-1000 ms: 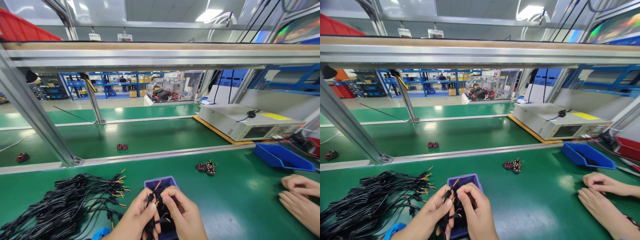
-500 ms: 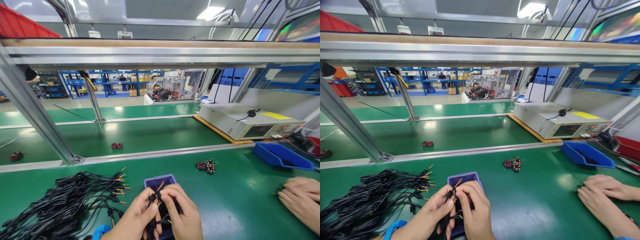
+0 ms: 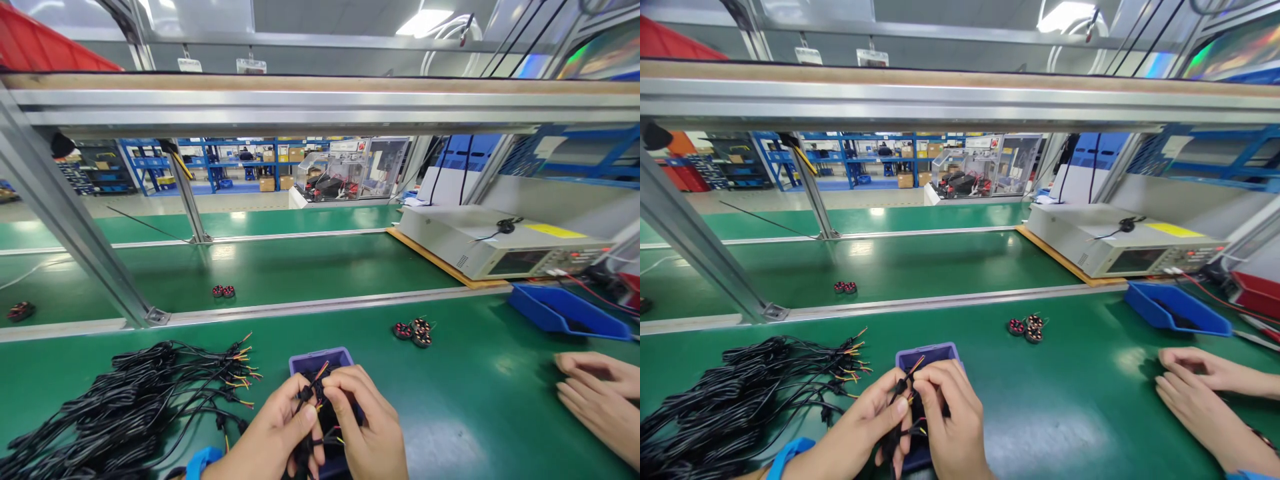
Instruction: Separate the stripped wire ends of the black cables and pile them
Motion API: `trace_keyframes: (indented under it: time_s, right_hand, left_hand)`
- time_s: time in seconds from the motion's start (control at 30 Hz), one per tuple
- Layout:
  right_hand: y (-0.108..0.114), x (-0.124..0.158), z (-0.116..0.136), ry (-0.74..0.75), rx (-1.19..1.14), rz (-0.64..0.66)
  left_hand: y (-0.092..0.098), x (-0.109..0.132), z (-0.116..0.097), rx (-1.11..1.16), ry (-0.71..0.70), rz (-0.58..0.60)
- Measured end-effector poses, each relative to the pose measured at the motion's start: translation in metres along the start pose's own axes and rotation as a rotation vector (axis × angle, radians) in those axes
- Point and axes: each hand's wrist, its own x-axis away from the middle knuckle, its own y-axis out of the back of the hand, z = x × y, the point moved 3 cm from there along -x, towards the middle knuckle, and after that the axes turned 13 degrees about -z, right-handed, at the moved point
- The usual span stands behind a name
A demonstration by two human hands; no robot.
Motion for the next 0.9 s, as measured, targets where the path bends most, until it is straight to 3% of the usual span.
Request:
trace_keyframes:
  time_s: [0.3,0.4,0.63,0.73,0.9]
  right_hand:
    - [0.003,0.007,-0.004,0.091,0.044,-0.027]
    - [-0.001,0.010,-0.005,-0.012,0.009,-0.011]
    - [0.003,0.012,-0.013,-0.458,-0.098,0.054]
    - [0.006,0.009,-0.016,-0.526,-0.102,0.125]
    - [0.006,0.010,-0.018,-0.582,-0.100,0.138]
  left_hand:
    - [0.000,-0.001,0.003,-0.003,0.003,-0.013]
    - [0.000,-0.002,0.003,0.000,-0.001,-0.022]
    - [0.000,-0.001,-0.003,0.001,0.007,-0.035]
    - [0.000,-0.001,-0.005,0.009,0.018,-0.044]
    - [-0.001,0.000,-0.005,0.006,0.034,-0.048]
